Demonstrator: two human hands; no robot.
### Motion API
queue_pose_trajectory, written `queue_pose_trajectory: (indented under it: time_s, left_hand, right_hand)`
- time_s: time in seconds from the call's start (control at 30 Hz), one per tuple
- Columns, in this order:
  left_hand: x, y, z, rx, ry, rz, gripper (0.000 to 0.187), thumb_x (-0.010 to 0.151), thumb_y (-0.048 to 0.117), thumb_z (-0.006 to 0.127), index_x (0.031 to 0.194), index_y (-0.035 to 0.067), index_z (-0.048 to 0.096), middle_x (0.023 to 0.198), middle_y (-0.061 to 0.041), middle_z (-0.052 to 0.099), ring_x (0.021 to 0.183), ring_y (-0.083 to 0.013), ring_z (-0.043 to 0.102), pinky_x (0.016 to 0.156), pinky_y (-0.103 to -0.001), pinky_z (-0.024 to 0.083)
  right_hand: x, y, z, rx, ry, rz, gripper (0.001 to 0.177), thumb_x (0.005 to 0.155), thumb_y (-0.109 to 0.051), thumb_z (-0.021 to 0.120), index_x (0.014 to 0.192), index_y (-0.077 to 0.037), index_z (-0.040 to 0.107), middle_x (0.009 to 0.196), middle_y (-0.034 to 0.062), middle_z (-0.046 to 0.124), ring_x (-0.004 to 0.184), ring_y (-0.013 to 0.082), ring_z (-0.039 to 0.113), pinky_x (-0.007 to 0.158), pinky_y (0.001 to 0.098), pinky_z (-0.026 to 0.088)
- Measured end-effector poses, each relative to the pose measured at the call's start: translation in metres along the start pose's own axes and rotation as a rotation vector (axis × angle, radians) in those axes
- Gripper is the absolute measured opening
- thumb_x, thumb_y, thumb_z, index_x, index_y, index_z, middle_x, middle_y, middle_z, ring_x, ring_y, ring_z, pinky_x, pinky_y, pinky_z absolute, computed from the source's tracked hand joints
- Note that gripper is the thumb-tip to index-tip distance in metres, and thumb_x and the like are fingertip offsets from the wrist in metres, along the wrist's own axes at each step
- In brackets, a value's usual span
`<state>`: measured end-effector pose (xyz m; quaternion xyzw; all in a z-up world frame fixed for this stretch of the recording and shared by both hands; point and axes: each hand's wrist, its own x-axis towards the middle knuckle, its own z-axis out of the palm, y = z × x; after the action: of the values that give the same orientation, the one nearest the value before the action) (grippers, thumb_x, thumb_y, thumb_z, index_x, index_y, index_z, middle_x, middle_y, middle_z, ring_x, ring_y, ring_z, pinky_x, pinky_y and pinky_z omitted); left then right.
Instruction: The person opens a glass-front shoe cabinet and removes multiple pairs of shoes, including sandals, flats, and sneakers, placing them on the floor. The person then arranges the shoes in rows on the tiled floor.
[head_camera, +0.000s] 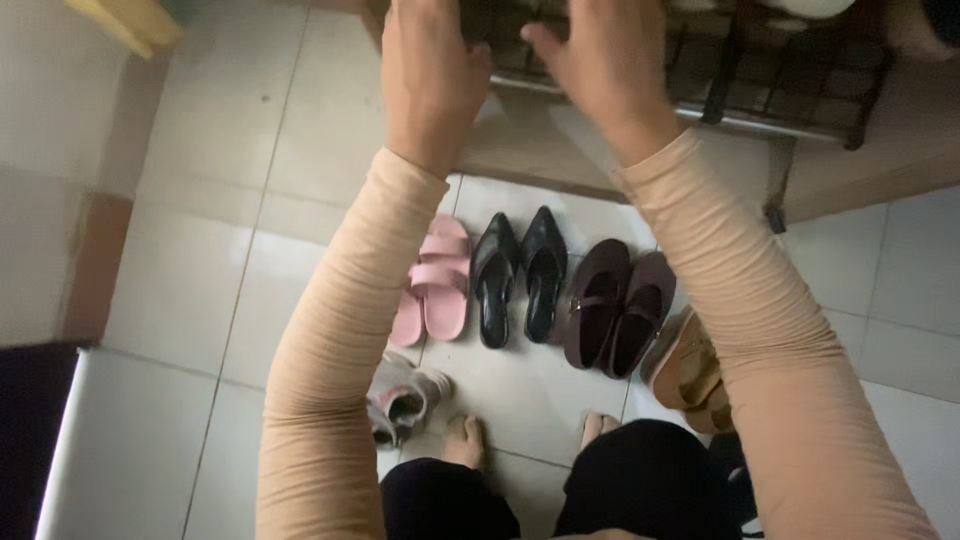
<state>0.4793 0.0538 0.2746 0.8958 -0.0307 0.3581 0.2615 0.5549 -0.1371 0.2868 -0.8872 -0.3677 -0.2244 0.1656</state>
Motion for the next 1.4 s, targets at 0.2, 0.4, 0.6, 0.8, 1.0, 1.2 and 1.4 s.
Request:
queue_pose_trajectory:
  time_s: [0.2, 0.4, 0.6, 0.8, 1.0, 1.2, 1.4]
  left_hand:
    - [0.022, 0.01, 0.005, -0.075, 0.003, -0.15, 0.078, 0.079, 0.0, 0.074, 0.15, 0.003, 0.041, 0.141, -0.033, 0.042, 0.114, -0.0523, 0.056, 0.097, -0.053, 0.051]
    - [0.04, 0.008, 0.013, 0.019, -0.029, -0.228, 0.056, 0.09, 0.003, 0.069, 0.14, 0.014, 0.049, 0.144, -0.032, 0.046, 0.109, -0.0518, 0.06, 0.084, -0.054, 0.054]
    - [0.054, 0.0, 0.014, 0.054, 0.018, -0.129, 0.042, 0.092, 0.007, 0.068, 0.133, 0.012, 0.057, 0.142, -0.039, 0.044, 0.109, -0.0556, 0.061, 0.079, -0.051, 0.059]
    - [0.06, -0.002, 0.01, 0.036, -0.077, -0.217, 0.023, 0.098, 0.013, 0.072, 0.118, 0.012, 0.062, 0.139, -0.036, 0.049, 0.102, -0.0538, 0.065, 0.072, -0.055, 0.057]
    - [0.054, -0.003, 0.007, 0.01, 0.007, -0.159, 0.022, 0.092, 0.011, 0.074, 0.113, 0.014, 0.066, 0.134, -0.031, 0.054, 0.098, -0.0494, 0.064, 0.076, -0.053, 0.055]
    - [0.029, 0.009, -0.003, 0.049, -0.023, -0.202, 0.019, 0.092, 0.015, 0.079, 0.107, 0.013, 0.068, 0.122, -0.025, 0.057, 0.094, -0.0436, 0.065, 0.076, -0.05, 0.054]
    - [-0.004, 0.029, -0.029, 0.011, 0.015, -0.177, 0.027, 0.087, 0.017, 0.086, 0.104, 0.008, 0.067, 0.146, -0.029, 0.053, 0.095, -0.0331, 0.07, 0.078, -0.041, 0.058]
  right_hand:
    - [0.013, -0.013, -0.012, 0.077, 0.179, -0.063, 0.083, 0.082, -0.017, 0.095, 0.146, -0.002, 0.044, 0.148, 0.0182, 0.05, 0.114, 0.0385, 0.066, 0.088, 0.0431, 0.059]
    - [0.036, -0.021, -0.022, 0.108, 0.102, 0.006, 0.082, 0.073, -0.016, 0.095, 0.14, -0.006, 0.049, 0.136, 0.014, 0.051, 0.111, 0.0385, 0.066, 0.084, 0.0432, 0.058]
    - [0.049, -0.016, -0.013, 0.088, 0.037, 0.065, 0.065, 0.074, -0.015, 0.093, 0.124, -0.002, 0.053, 0.119, 0.0169, 0.054, 0.095, 0.0383, 0.065, 0.073, 0.0432, 0.054]
    - [0.055, -0.012, -0.007, 0.138, 0.015, 0.093, 0.058, 0.066, -0.007, 0.089, 0.112, -0.002, 0.054, 0.107, 0.0167, 0.055, 0.094, 0.0384, 0.06, 0.077, 0.047, 0.052]
    - [0.052, -0.012, -0.005, 0.194, 0.047, 0.059, 0.042, 0.07, -0.003, 0.089, 0.096, -0.001, 0.056, 0.1, 0.0147, 0.057, 0.094, 0.0366, 0.057, 0.077, 0.0464, 0.048]
    - [0.028, -0.017, -0.016, 0.228, 0.083, 0.005, 0.041, 0.073, -0.005, 0.09, 0.094, -0.003, 0.056, 0.101, 0.0127, 0.06, 0.096, 0.0354, 0.059, 0.081, 0.0471, 0.048]
    - [-0.009, -0.025, -0.03, 0.267, 0.117, -0.068, 0.043, 0.071, -0.008, 0.092, 0.091, -0.003, 0.054, 0.101, 0.0126, 0.06, 0.094, 0.0343, 0.061, 0.077, 0.0446, 0.051]
